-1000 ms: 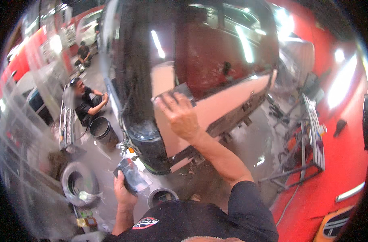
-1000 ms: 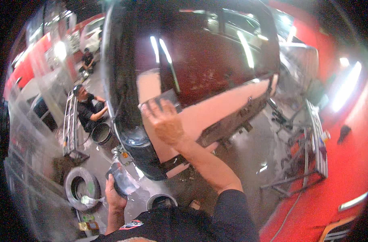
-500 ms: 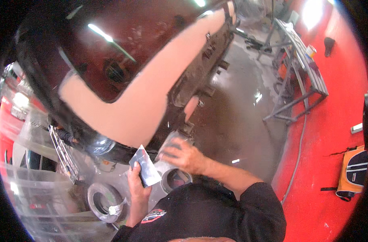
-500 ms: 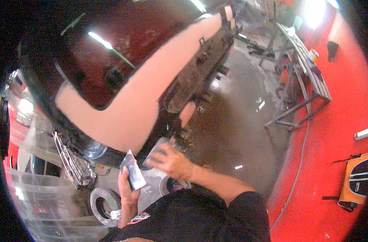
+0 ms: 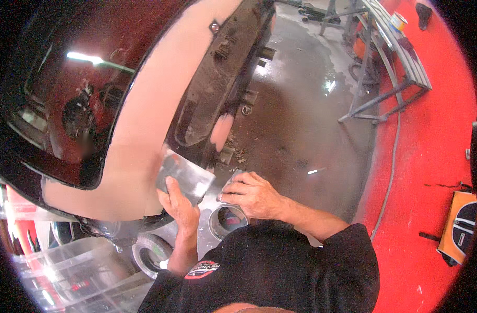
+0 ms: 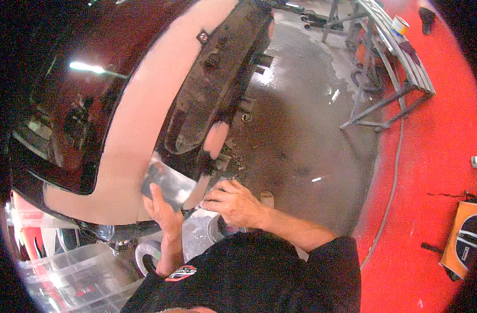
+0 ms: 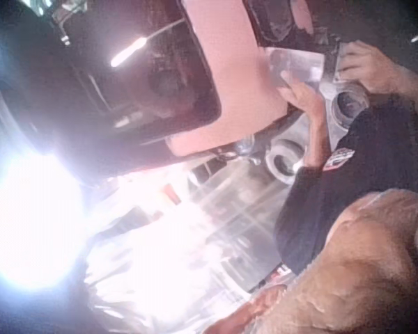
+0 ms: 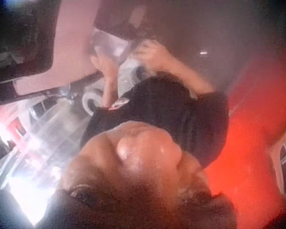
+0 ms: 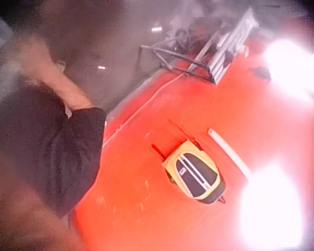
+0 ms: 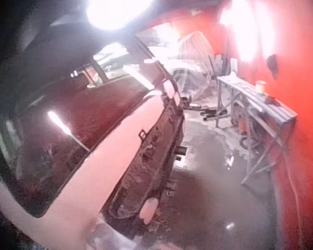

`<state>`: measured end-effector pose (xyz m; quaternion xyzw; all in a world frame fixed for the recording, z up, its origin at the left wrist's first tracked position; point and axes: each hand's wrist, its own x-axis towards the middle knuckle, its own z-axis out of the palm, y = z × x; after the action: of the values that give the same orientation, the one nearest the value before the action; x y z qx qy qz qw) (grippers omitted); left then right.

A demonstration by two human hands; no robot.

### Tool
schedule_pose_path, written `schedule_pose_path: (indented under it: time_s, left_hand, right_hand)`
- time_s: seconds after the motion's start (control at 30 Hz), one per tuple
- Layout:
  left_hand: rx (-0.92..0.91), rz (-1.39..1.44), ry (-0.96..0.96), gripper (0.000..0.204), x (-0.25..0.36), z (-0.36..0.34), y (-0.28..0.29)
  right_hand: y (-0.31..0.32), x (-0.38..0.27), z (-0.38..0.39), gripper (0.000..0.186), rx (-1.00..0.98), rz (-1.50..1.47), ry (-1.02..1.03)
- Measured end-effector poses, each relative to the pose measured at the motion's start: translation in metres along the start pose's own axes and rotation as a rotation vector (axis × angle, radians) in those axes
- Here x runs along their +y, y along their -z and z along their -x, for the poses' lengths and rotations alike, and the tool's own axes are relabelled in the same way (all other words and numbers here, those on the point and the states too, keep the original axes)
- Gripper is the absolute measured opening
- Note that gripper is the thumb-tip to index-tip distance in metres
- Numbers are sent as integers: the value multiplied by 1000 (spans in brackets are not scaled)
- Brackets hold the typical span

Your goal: The person sands a car bumper with a sanding block, repeatedly rubbing the surface to smooth it. The person holds the sanding block in both hands and works along the bumper's edge and face.

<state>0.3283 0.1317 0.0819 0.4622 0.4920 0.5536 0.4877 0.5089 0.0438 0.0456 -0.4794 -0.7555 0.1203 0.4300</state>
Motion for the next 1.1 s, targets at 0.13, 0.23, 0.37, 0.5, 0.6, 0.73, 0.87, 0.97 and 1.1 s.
schedule_pose_path:
  time_s: [0.13, 0.23, 0.37, 0.5, 0.6, 0.73, 0.87, 0.97, 1.1]
  left_hand:
    - [-89, 11, 276, 32, -14, -5, -23]
    - [-254, 324, 578, 31, -29, -9, -23]
    - [-222, 437, 593, 34, -19, -1, -44]
    - [-221, 550, 612, 31, -14, -5, -54]
    - [-181, 511, 392, 37, -5, -17, -76]
    - [-258, 212, 322, 32, -21, -28, -126]
    - [-298, 304, 458, 29, -42, -54, -168]
    - [-333, 311, 492, 29, -41, -87, -191]
    - [-716, -35, 125, 36, -47, -104, -235]
  right_hand:
    - [37, -16, -17, 46, 128, -22, 118]
    - [30, -7, -17, 48, 155, -49, 159]
    - [37, 34, -7, 43, 162, 214, 65]
    - [72, 70, -5, 43, 99, 281, -72]
    - [91, 87, 7, 41, 328, -308, -445]
    - [105, 94, 7, 32, 710, -1337, -694]
    - [88, 129, 17, 36, 203, -660, -862]
    - [101, 163, 15, 41, 330, -594, -802]
    - [151, 182, -52, 45, 314, 191, -387]
